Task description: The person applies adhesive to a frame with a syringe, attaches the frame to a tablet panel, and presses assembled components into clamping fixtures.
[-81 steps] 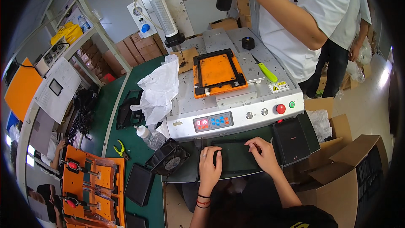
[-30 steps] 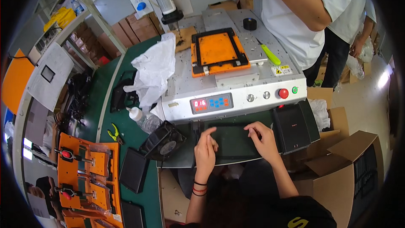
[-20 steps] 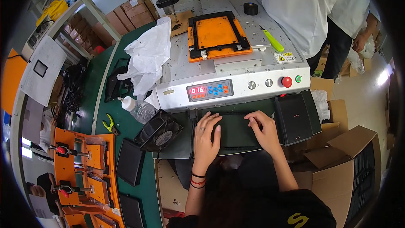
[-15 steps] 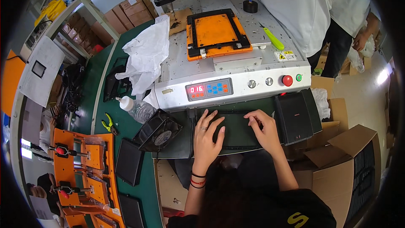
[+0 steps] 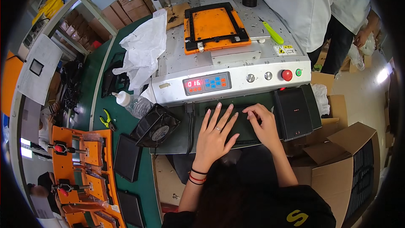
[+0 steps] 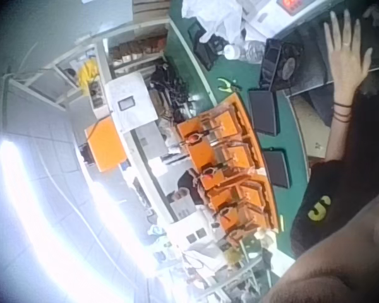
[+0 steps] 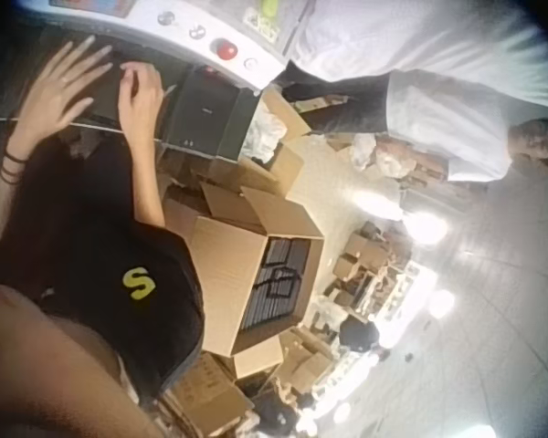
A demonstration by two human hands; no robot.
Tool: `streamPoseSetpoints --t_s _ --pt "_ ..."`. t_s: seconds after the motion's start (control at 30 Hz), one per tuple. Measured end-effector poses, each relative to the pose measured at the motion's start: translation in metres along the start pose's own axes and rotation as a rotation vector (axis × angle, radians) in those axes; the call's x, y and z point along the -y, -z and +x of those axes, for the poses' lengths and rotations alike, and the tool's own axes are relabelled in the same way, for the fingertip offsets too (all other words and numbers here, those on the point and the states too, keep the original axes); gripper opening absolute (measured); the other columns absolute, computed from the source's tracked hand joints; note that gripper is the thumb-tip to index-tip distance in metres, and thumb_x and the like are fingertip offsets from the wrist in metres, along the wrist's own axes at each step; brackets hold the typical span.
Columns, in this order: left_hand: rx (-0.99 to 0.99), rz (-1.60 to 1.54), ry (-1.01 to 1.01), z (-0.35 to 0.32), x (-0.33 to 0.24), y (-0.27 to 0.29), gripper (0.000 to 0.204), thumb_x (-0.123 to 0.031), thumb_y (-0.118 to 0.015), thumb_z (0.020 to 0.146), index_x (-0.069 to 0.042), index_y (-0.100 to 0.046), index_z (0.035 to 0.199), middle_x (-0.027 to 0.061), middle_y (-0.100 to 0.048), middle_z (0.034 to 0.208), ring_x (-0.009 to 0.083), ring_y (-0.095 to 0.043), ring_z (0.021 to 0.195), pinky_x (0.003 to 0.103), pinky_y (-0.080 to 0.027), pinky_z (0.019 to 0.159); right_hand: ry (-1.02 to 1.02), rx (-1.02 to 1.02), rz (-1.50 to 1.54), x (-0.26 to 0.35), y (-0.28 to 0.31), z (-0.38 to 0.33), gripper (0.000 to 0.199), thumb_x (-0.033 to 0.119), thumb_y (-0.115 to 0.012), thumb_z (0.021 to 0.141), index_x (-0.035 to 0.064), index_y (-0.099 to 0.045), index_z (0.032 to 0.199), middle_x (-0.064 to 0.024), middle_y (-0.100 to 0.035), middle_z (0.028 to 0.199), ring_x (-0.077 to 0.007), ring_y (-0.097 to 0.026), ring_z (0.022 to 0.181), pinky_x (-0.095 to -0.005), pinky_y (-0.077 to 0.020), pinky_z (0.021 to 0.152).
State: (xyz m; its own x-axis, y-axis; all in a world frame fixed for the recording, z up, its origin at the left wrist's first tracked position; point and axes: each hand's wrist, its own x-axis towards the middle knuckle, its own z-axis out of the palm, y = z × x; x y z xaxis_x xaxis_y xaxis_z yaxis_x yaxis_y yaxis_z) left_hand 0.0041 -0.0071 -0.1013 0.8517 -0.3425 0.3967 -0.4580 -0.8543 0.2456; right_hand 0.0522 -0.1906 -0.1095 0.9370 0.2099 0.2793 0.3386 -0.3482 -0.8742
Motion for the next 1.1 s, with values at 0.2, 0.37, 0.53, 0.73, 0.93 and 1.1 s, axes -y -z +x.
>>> streamPoseSetpoints --t_s 0.2,0.37,0.53,0.73,0.93,1.1 --pt "0.066 0.025 -0.039 0.001 -0.001 0.001 0.063 -0.037 -0.06 0.087 -0.012 -0.042 0.142 0.0068 -0.032 0.152 0.0316 -0.025 0.141 0.051 -0.021 0.113 0.349 0.046 -0.35 0.01 -0.004 -0.004 0.036 0.01 -0.065 0.082 0.0022 -0.056 0.116 -0.0111 -0.055 0.117 -0.0304 -0.052 0.108 -0.04 -0.0425 0.089" --pt "0.023 -0.01 -0.025 -0.003 0.003 -0.002 0.074 -0.036 -0.062 0.083 -0.005 -0.034 0.145 0.0107 -0.029 0.152 0.0323 -0.023 0.142 0.051 -0.019 0.114 0.49 0.154 -0.495 0.013 -0.004 -0.007 0.065 0.02 -0.067 0.081 -0.0003 -0.04 0.137 -0.0122 -0.038 0.146 -0.0353 -0.034 0.134 -0.0437 -0.035 0.105" --pt "-0.002 -0.046 -0.023 -0.002 0.003 -0.005 0.074 -0.03 -0.064 0.081 -0.005 -0.034 0.144 0.0124 -0.029 0.152 0.0359 -0.023 0.141 0.051 -0.021 0.113 0.477 0.198 -0.482 0.011 -0.002 -0.005 0.068 0.023 -0.066 0.082 0.0018 -0.038 0.14 -0.0121 -0.034 0.148 -0.0373 -0.029 0.138 -0.0447 -0.0327 0.108" --pt "-0.11 -0.14 0.008 -0.008 0.006 -0.012 0.073 -0.025 -0.065 0.081 -0.005 -0.035 0.143 0.0171 -0.026 0.152 0.0412 -0.022 0.14 0.052 -0.025 0.112 0.481 0.24 -0.431 0.012 -0.003 -0.004 0.065 0.024 -0.067 0.081 0.0102 -0.043 0.14 -0.0109 -0.034 0.148 -0.0368 -0.031 0.137 -0.0456 -0.0344 0.107" --pt "-0.104 -0.133 0.033 -0.009 0.004 -0.009 0.071 -0.018 -0.066 0.079 -0.009 -0.038 0.143 0.0164 -0.025 0.153 0.044 -0.019 0.14 0.052 -0.029 0.109 0.635 0.248 -0.49 0.006 -0.005 -0.005 0.05 0.019 -0.069 0.078 0.0081 -0.055 0.125 -0.0093 -0.047 0.136 -0.0313 -0.041 0.129 -0.0421 -0.0424 0.095" --pt "-0.069 -0.139 0.013 -0.007 0.005 -0.003 0.069 -0.013 -0.066 0.076 -0.009 -0.042 0.14 0.0143 -0.027 0.153 0.0416 -0.02 0.141 0.051 -0.031 0.108 0.695 0.211 -0.36 0.014 -0.015 -0.007 0.033 0.015 -0.07 0.075 0.0014 -0.06 0.103 -0.0107 -0.058 0.11 -0.0278 -0.053 0.106 -0.0384 -0.0452 0.088"
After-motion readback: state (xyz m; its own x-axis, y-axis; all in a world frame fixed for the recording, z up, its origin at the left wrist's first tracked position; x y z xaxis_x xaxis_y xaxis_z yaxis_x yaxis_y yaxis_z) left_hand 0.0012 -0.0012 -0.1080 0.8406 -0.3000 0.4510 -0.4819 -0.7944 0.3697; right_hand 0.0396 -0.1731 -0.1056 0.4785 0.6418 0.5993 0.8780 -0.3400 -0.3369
